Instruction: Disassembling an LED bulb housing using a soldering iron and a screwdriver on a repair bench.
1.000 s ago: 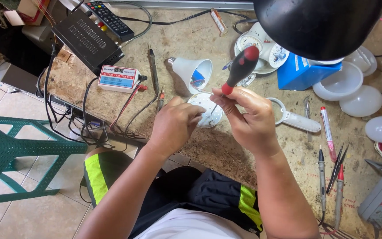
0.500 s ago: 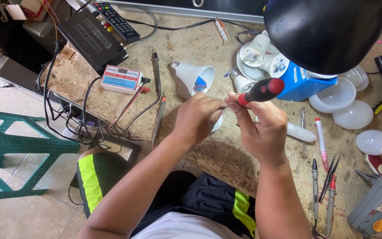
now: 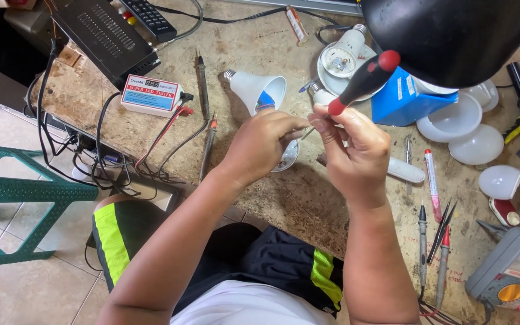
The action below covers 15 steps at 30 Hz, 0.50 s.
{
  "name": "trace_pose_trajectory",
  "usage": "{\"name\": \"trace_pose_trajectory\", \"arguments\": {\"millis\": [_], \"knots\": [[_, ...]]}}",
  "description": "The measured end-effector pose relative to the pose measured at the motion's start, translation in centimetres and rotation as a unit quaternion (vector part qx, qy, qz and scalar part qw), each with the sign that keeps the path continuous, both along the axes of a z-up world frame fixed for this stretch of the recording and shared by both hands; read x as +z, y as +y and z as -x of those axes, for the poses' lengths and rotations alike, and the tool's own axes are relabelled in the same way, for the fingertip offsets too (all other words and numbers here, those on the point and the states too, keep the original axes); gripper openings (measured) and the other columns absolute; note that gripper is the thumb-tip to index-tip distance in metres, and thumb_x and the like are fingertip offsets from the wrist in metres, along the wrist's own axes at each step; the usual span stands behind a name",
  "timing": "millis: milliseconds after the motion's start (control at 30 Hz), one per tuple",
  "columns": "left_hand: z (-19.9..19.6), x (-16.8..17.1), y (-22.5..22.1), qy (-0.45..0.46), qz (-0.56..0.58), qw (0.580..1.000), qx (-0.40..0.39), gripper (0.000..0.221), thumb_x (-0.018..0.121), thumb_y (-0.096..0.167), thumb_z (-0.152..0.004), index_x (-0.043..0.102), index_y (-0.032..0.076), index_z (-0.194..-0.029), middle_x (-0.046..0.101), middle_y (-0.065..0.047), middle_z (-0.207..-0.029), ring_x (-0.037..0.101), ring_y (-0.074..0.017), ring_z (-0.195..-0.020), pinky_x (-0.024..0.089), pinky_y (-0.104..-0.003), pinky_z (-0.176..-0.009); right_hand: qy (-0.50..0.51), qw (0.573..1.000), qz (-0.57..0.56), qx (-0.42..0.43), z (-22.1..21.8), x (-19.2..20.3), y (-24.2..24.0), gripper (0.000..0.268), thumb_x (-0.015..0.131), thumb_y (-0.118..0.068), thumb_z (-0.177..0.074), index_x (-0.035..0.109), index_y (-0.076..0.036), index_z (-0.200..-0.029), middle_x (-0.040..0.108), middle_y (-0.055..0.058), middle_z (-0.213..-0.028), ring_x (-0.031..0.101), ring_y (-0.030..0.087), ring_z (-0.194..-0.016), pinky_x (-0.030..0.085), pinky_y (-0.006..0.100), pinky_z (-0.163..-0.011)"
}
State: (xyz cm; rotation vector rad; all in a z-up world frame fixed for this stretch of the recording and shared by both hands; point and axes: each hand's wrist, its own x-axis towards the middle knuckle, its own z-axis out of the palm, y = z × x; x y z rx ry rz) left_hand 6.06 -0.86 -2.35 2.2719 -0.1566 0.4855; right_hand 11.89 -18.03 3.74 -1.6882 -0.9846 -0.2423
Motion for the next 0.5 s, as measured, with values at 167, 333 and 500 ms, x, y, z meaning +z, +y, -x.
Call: {"name": "trace_pose_trajectory", "arguments": {"millis": [167,333,500], "knots": [[1.2,1.1,-0.2,0.025,0.021,0.999,0.003,0.018,0.060,0.016,-0.103,0.077,0.011,-0.109,0.078,-0.007,-0.099,0.071,-0.0248,-0.098,0.056,-0.038,-0.092,0.008,1.000,-0.003,0.018,1.0,0.3,1.1,0.015,0.068,0.013,-0.098,0.072,0.011,-0.112,0.072,0.024,-0.096,0.076,0.031,-0.090,0.065,0.038,-0.069],[1.9,1.4,-0.1,0.021,0.000,0.999,0.026,0.016,0.063,0.016,-0.102,0.078,0.011,-0.106,0.079,-0.005,-0.099,0.072,-0.0226,-0.098,0.055,-0.035,-0.093,0.013,1.000,-0.011,0.022,1.0,-0.3,1.5,0.015,0.068,0.012,-0.097,0.073,0.010,-0.111,0.073,0.024,-0.097,0.076,0.029,-0.089,0.065,0.035,-0.066],[2.5,1.8,0.0,0.010,-0.009,1.000,0.027,0.015,0.066,0.016,-0.100,0.078,0.011,-0.106,0.079,-0.007,-0.099,0.073,-0.0237,-0.098,0.056,-0.037,-0.093,0.026,0.999,-0.018,0.024,1.4,-0.4,1.6,0.015,0.068,0.012,-0.097,0.072,0.010,-0.112,0.073,0.023,-0.098,0.076,0.029,-0.092,0.065,0.035,-0.067]]}}
